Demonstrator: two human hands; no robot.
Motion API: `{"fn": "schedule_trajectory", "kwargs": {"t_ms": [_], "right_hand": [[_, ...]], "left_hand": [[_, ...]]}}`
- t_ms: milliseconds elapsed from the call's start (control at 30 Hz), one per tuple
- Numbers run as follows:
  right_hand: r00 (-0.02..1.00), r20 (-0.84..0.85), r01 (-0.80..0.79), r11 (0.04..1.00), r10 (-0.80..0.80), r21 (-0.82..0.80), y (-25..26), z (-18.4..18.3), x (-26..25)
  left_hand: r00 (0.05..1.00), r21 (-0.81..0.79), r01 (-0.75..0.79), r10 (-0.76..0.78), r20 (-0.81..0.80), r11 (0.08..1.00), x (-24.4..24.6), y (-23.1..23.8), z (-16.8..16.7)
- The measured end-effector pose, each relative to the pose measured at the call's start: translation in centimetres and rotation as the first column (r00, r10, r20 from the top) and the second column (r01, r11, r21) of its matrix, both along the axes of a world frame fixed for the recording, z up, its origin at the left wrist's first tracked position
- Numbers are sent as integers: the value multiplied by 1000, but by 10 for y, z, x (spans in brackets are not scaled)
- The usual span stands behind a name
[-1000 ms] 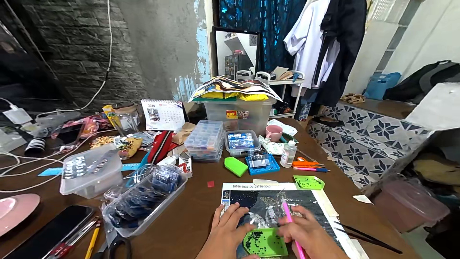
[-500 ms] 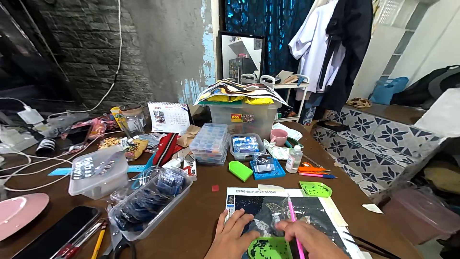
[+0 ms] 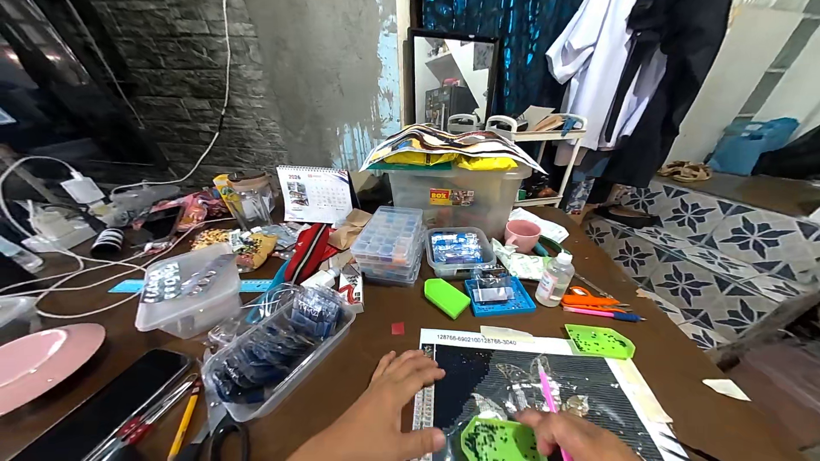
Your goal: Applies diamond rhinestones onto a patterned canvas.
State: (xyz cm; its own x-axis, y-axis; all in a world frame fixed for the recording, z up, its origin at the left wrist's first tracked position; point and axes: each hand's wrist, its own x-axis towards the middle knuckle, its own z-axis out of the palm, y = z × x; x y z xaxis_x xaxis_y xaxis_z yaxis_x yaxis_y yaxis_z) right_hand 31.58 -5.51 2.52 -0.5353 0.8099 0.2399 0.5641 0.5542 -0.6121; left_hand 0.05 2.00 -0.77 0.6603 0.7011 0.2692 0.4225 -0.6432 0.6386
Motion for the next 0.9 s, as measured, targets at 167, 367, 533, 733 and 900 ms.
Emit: {"fn": "schedule_trajectory", "kwargs": {"t_ms": [167,367,533,733,900], "right_hand": [[998,63,22,999,-23,24,1,4,-1],[992,123,1,997,-10,75,6,6,-6],[998,63,-32,998,29,46,10,0,-7],[997,68,-38,999,35,38,12,1,-8],[978,181,-114,993,107,31,13,3,-8]], "left_hand": [[996,-4,82,-82,30,997,0,3,-4],[993,-31,98,-100,-67,995,2,2,3],[991,-18,104,-105,-78,994,3,2,3],[990,-7,126,-126,-63,992,4,3,4],[988,-46,115,-119,-94,992,6,1,8]]}}
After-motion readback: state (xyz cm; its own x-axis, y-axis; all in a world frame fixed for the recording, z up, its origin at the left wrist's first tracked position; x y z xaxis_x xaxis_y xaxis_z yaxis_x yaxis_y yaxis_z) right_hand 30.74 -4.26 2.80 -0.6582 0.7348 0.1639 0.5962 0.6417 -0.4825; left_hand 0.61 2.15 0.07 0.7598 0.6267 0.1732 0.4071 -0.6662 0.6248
